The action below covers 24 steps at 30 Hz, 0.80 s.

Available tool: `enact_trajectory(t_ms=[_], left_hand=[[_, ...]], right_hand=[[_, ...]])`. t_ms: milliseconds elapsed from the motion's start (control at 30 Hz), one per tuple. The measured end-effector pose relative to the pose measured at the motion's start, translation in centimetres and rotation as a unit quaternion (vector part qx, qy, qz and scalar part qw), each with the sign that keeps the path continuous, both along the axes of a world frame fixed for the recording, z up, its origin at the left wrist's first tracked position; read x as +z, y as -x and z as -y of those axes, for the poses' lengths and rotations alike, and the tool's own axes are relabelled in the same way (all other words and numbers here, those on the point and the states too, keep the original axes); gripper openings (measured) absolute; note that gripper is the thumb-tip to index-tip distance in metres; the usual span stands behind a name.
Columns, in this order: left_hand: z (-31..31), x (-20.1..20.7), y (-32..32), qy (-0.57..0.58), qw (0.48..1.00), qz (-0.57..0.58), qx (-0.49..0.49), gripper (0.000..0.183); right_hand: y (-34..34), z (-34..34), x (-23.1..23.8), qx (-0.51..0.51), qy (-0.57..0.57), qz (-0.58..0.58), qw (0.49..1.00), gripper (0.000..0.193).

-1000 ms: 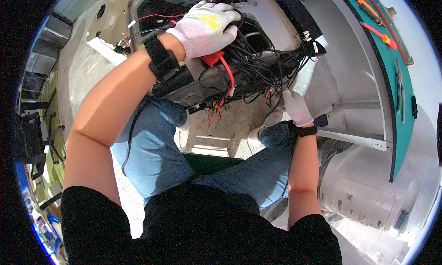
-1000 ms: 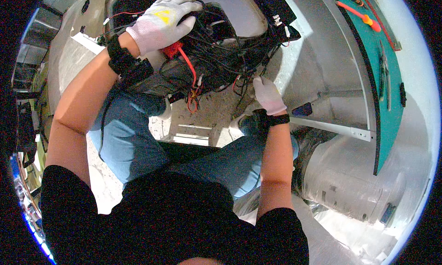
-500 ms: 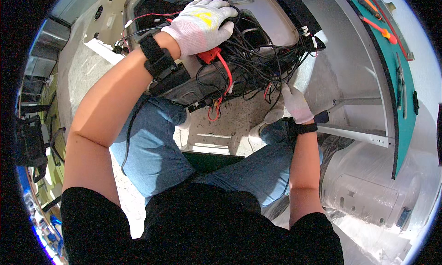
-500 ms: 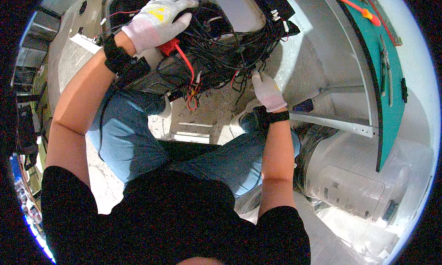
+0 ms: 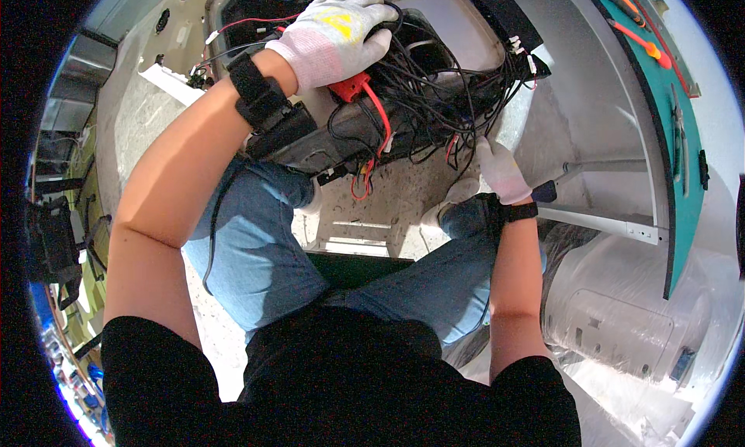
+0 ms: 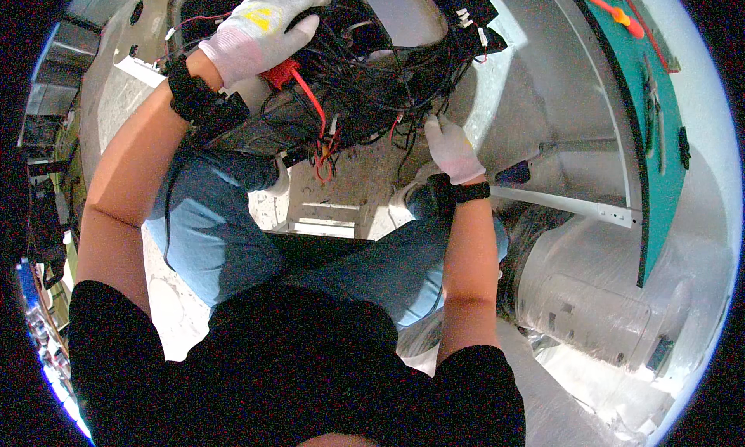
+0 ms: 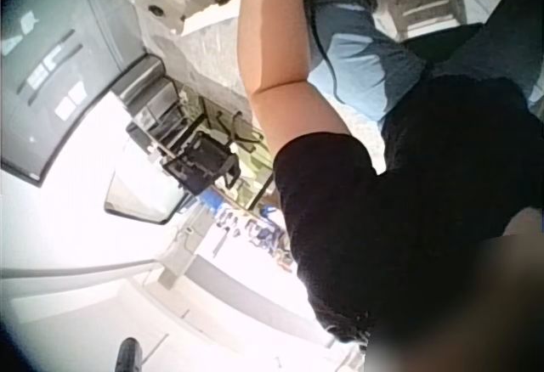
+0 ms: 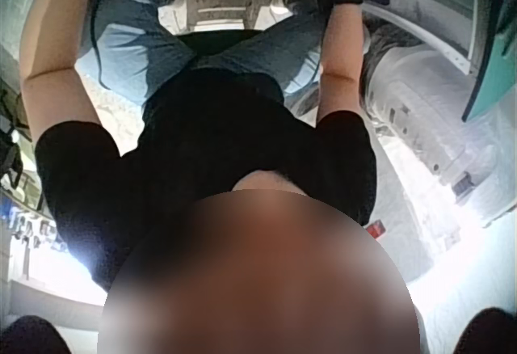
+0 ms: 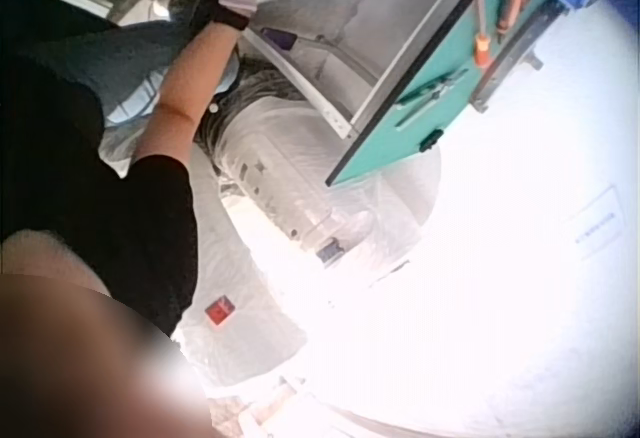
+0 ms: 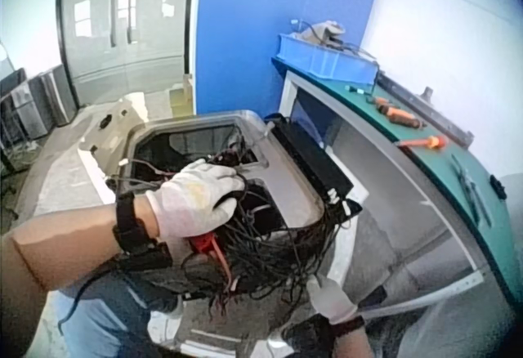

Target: Using a screwdriver and hands to organize and connect cables inside an electromechanical machine cabinet.

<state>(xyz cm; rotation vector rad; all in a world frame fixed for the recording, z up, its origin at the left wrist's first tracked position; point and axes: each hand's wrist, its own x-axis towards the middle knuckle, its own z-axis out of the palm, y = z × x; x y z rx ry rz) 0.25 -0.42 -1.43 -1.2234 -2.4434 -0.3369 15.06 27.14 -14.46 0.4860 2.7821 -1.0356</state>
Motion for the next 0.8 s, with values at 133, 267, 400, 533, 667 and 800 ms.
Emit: enact_trajectory(t_ms=[133, 267, 400, 533, 667, 800], left_hand=[[0.1, 1.1, -0.6, -0.025, 0.997, 0.068, -0.034, 0.029], [-0.1, 1.4, -0.7, -0.022, 0.997, 0.06, -0.044, 0.029], [-0.1, 1.3, -0.6, -0.017, 0.997, 0.062, -0.041, 0.029], [-0.2, 1.3, -0.6, -0.009, 0.997, 0.071, -0.03, 0.03], [-0.2, 1.4, -0.7, -0.004, 0.997, 0.075, -0.028, 0.03], [-0.2, 1.5, -0.7, -0.001, 0.997, 0.08, -0.023, 0.031]], right_hand=[[-0.1, 0.0, 0.3, -0.004, 0.044, 0.053, 0.998, 0.047], [0.0, -0.1, -0.1, 0.024, 0.018, -0.011, 0.999, 0.047], [-0.2, -0.3, -0.3, 0.027, 0.014, -0.029, 0.999, 0.049], [0.1, -0.4, -0.2, 0.025, 0.002, 0.022, 0.999, 0.049], [0.1, -0.3, -0.2, 0.026, 0.008, 0.009, 1.0, 0.048], [0.1, -0.2, -0.2, 0.026, 0.002, -0.002, 1.0, 0.048]])
